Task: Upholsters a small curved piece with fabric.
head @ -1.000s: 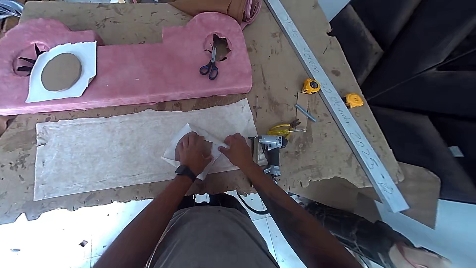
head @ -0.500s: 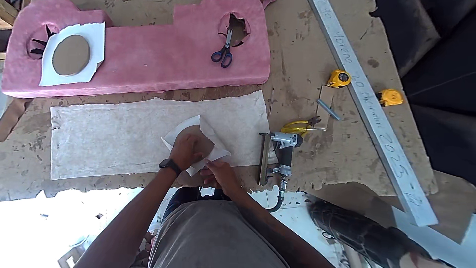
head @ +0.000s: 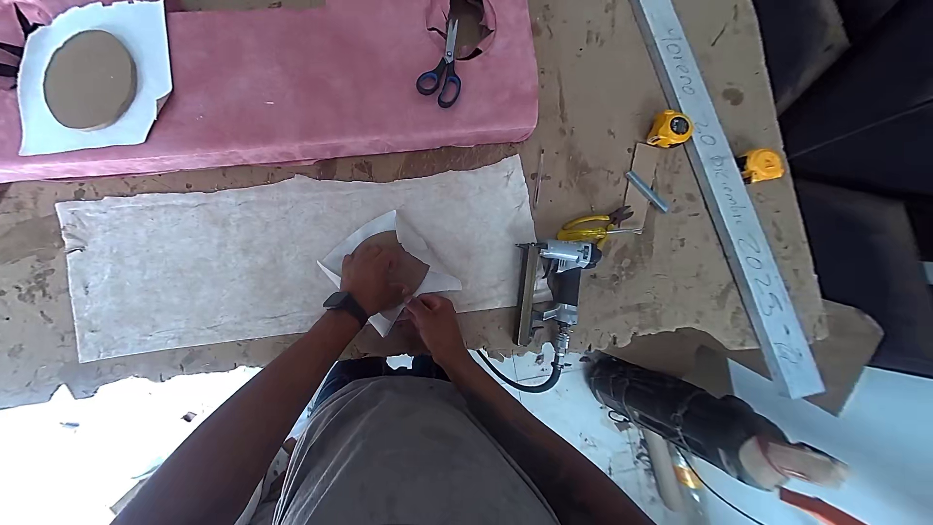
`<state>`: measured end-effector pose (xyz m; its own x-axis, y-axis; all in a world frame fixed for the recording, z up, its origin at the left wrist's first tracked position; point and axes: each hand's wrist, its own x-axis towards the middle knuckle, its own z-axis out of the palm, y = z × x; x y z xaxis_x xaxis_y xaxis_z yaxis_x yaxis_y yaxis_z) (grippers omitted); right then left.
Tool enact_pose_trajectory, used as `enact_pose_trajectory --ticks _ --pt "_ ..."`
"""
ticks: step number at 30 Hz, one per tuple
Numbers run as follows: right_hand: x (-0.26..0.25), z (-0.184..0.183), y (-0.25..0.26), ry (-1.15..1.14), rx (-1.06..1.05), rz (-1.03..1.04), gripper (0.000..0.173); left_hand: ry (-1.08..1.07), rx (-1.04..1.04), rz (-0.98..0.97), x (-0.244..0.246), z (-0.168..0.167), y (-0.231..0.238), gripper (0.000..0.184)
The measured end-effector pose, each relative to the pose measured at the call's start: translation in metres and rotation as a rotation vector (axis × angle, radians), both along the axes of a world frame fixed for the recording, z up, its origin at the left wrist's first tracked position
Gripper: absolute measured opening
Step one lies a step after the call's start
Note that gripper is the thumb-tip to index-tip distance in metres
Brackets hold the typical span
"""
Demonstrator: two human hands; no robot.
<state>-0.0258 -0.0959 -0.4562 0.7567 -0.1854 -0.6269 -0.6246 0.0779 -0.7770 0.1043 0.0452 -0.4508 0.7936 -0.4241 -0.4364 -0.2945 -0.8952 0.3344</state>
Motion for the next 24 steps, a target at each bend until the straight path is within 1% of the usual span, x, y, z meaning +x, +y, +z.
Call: enact_pose_trajectory --ticks 2,5,6,7,9,10,11,12,14,16,18,19,20,22,23,24 --pt "0.015 0.007 -0.003 0.012 0.018 0.086 0.040 0.013 -0.052 -0.024 0.005 -0.004 0.002 0.045" --pt "0.041 0.032 -0.009 0.161 0.005 0.275 0.036 0.108 -0.141 -0.063 0.010 -0.004 0.014 0.034" --pt "0.050 0.027 -0.010 0.171 -0.018 0.310 0.034 0.130 -0.151 -0.087 0.012 -0.003 0.015 0.037" --pt "0.060 0.021 -0.010 0.174 -0.069 0.345 0.033 0.135 -0.142 -0.114 0.010 -0.001 0.015 0.046" --pt "0.081 0.010 -0.007 0.185 -0.189 0.440 0.035 0.123 -0.074 -0.157 0.006 0.008 0.012 0.074" --pt "0.087 0.008 -0.006 0.193 -0.221 0.494 0.037 0.108 -0.047 -0.158 0.002 0.012 0.013 0.082" --pt "0.091 0.008 -0.005 0.197 -0.240 0.535 0.038 0.065 -0.039 -0.142 -0.001 0.012 0.014 0.083" --pt "0.093 0.010 -0.006 0.198 -0.257 0.561 0.039 -0.003 -0.050 -0.112 -0.006 0.009 0.012 0.080" --pt "0.090 0.013 -0.009 0.172 -0.273 0.583 0.039 -0.097 -0.066 -0.043 -0.014 -0.001 0.007 0.068" --pt "0.073 0.020 -0.018 0.051 -0.222 0.525 0.036 -0.112 -0.086 -0.009 -0.017 -0.006 0.005 0.061" --pt "0.049 0.041 -0.044 -0.088 -0.218 0.416 0.033 -0.070 -0.088 0.001 -0.017 -0.005 0.007 0.061" --pt "0.036 0.051 -0.065 -0.136 -0.297 0.326 0.032 -0.038 -0.080 0.007 -0.011 -0.003 0.007 0.062" --pt "0.021 0.057 -0.092 -0.174 -0.434 0.199 0.030 0.000 -0.077 0.007 -0.006 -0.002 0.007 0.061" --pt "-0.015 0.063 -0.157 -0.140 -0.763 -0.046 0.031 0.057 -0.094 -0.002 -0.001 -0.002 0.006 0.056" --pt "-0.027 0.060 -0.188 -0.089 -0.888 -0.136 0.036 0.064 -0.101 -0.009 0.001 -0.002 0.006 0.053" --pt "-0.037 0.055 -0.212 -0.014 -0.952 -0.180 0.046 0.065 -0.104 -0.014 0.003 -0.003 0.007 0.051"
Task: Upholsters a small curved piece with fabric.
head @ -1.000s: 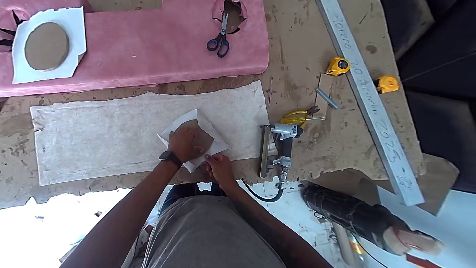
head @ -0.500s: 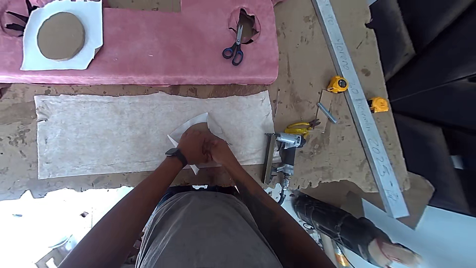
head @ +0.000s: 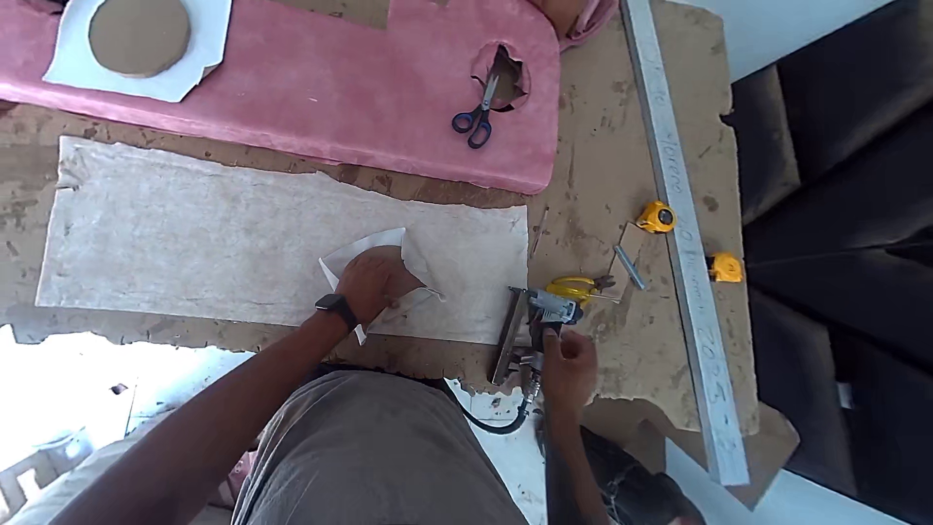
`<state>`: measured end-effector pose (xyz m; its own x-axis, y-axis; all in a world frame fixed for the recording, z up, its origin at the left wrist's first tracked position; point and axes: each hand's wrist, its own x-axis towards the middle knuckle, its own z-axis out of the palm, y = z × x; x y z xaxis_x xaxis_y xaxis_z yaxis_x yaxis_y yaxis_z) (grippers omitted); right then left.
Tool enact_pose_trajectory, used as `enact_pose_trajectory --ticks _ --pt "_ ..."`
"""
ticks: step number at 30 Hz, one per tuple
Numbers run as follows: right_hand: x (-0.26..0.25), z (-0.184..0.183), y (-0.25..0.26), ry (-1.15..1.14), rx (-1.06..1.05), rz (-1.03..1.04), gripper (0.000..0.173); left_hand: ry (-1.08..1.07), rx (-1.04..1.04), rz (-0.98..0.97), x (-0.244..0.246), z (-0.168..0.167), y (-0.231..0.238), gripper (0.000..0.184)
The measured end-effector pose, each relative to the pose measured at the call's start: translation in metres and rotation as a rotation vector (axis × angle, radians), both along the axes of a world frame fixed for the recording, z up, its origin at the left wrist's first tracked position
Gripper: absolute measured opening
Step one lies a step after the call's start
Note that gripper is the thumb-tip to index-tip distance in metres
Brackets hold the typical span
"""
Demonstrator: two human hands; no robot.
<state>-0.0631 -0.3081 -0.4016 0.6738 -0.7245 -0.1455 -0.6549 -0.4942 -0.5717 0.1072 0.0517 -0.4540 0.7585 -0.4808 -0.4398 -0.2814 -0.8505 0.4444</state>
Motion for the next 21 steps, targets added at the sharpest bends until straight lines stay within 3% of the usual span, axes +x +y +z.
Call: enact_pose_trajectory --ticks 3,6,11,14,17,21 --pt "-0.008 -0.017 -0.025 0.199 -0.040 -0.025 0.068 0.009 -0.001 -0.018 0.001 -0.001 -0.001 0.049" --pt "0.007 -0.028 -0.027 0.253 -0.037 0.000 0.058 0.025 -0.001 -0.029 0.003 0.001 -0.002 0.046" --pt "0.013 0.041 0.034 -0.071 0.320 0.149 0.065 0.045 -0.032 -0.005 0.004 0.000 0.003 0.040" --pt "0.009 0.058 0.085 -0.173 0.514 0.411 0.035 0.041 -0.037 -0.025 0.007 -0.003 0.001 0.040" --pt "0.016 0.051 0.133 0.032 0.403 0.596 0.027 0.048 -0.040 -0.013 0.005 -0.002 0.004 0.040" --pt "0.029 0.034 0.162 0.240 0.258 0.716 0.035 0.037 -0.069 0.000 0.006 -0.001 0.004 0.039"
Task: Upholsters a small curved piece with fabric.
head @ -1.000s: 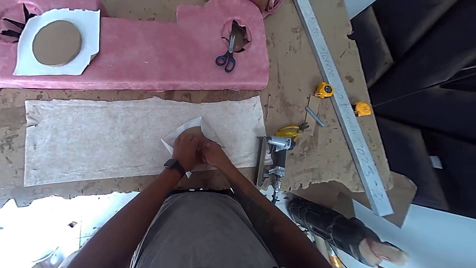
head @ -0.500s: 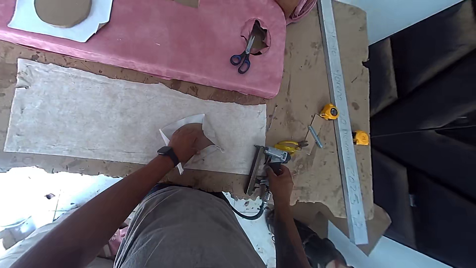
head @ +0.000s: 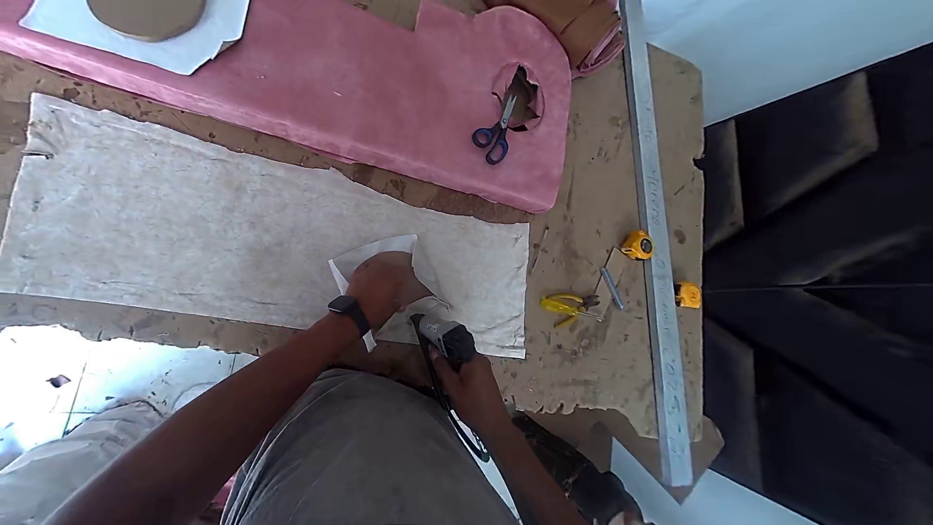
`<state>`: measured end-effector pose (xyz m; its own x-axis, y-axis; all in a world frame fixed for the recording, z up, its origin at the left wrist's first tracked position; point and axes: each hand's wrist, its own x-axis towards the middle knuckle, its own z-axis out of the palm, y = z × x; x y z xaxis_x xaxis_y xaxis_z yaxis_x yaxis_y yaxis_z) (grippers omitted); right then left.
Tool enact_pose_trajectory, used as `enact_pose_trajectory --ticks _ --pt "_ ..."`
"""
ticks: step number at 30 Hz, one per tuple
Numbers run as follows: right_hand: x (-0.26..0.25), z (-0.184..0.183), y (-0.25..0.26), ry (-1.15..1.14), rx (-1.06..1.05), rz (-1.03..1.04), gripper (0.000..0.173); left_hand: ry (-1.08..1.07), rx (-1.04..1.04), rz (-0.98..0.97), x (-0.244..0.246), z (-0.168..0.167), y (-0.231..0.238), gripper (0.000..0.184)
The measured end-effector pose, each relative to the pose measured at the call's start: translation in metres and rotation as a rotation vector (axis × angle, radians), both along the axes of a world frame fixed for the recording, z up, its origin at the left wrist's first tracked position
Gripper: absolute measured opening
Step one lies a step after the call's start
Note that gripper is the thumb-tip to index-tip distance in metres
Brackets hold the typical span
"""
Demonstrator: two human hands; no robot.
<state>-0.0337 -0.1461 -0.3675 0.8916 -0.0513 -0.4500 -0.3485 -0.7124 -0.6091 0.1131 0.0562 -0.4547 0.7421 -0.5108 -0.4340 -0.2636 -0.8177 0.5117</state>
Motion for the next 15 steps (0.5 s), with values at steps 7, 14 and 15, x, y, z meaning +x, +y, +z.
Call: enact_pose_trajectory --ticks 7,14,15 --pt "0.010 -0.005 0.016 0.049 -0.180 0.126 0.037 0.011 -0.007 0.010 0.000 0.003 0.002 0.041" --pt "0.001 0.002 -0.047 0.120 0.252 -0.325 0.039 -0.204 0.003 0.115 -0.024 0.010 -0.004 0.076" --pt "-0.003 -0.004 -0.070 0.102 0.324 -0.433 0.040 -0.258 0.010 0.126 -0.032 0.012 -0.012 0.089"
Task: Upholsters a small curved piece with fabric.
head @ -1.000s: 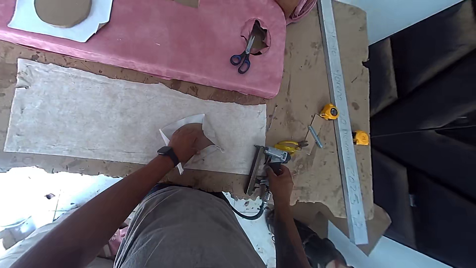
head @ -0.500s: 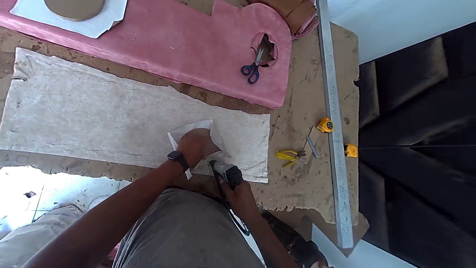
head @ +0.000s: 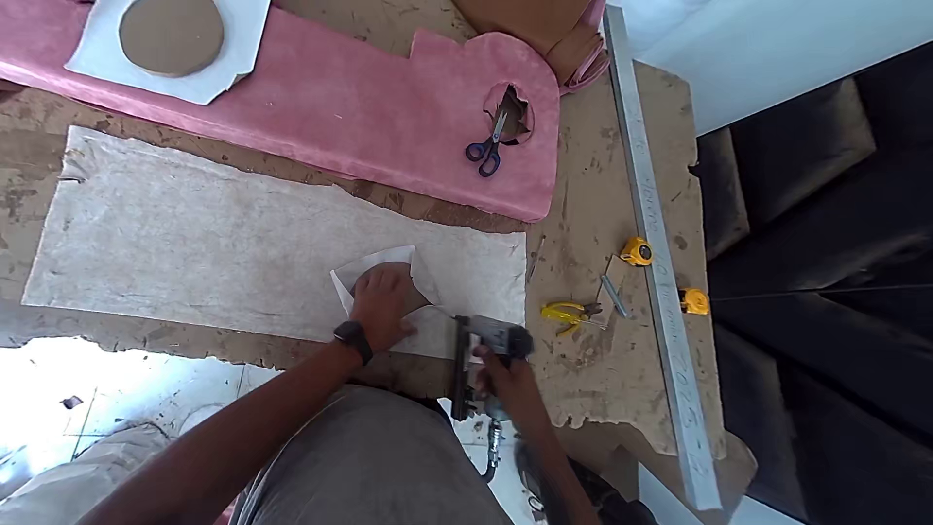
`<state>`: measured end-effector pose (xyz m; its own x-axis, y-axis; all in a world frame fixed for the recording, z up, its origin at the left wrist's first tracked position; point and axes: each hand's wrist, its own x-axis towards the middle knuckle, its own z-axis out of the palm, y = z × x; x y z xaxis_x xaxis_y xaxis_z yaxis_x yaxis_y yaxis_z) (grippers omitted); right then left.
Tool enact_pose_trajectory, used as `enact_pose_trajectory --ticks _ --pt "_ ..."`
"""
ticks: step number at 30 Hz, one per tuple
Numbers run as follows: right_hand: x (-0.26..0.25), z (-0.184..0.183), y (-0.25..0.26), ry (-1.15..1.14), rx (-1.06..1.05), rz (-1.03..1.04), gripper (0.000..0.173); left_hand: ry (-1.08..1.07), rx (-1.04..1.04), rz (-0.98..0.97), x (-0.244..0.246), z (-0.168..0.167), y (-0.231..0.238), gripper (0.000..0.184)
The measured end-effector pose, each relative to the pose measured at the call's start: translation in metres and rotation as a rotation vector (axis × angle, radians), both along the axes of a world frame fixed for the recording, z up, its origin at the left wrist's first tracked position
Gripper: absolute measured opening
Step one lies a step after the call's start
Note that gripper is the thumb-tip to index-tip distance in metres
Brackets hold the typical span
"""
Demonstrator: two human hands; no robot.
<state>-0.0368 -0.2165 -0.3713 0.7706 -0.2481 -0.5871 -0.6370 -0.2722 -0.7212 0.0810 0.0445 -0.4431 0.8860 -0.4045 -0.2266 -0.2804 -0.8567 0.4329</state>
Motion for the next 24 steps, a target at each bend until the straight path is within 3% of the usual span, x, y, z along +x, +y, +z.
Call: enact_pose_trajectory --ticks 2,4,7,9,12,14,16,17,18,19,21,24 --pt "-0.008 -0.013 -0.049 -0.013 0.067 -0.189 0.044 0.005 0.047 -0.014 -0.011 0.000 -0.016 0.115" --pt "-0.015 -0.025 -0.092 0.020 -0.036 -0.263 0.045 0.051 0.120 -0.018 -0.007 -0.001 -0.025 0.127" --pt "-0.029 -0.026 -0.133 0.052 -0.432 -0.123 0.048 0.104 0.181 -0.096 0.010 0.007 -0.018 0.124" --pt "-0.026 -0.016 -0.137 -0.038 -0.542 -0.071 0.050 0.104 0.189 -0.254 0.022 0.010 -0.006 0.119" --pt "0.009 0.003 -0.090 -0.205 -0.384 -0.038 0.036 0.067 0.169 -0.659 0.039 0.021 0.030 0.116" --pt "0.040 0.006 -0.039 -0.176 -0.232 0.109 0.035 0.062 0.148 -0.920 0.049 0.032 0.062 0.110" --pt "0.068 -0.006 0.018 -0.083 -0.142 0.282 0.036 0.091 0.143 -1.045 0.055 0.043 0.096 0.080" --pt "0.080 -0.016 0.048 -0.032 -0.135 0.372 0.038 0.104 0.134 -1.060 0.056 0.047 0.112 0.054" --pt "0.091 -0.026 0.075 0.011 -0.163 0.460 0.041 0.107 0.130 -1.040 0.055 0.048 0.126 0.032" --pt "0.102 -0.036 0.100 0.049 -0.216 0.535 0.042 0.099 0.125 -0.989 0.050 0.047 0.138 0.025" --pt "0.120 -0.046 0.138 0.096 -0.334 0.614 0.043 0.051 0.079 -0.769 0.028 0.038 0.155 0.033" --pt "0.139 -0.032 0.159 0.115 -0.397 0.699 0.044 -0.033 -0.098 -0.051 -0.027 0.022 0.152 0.031"
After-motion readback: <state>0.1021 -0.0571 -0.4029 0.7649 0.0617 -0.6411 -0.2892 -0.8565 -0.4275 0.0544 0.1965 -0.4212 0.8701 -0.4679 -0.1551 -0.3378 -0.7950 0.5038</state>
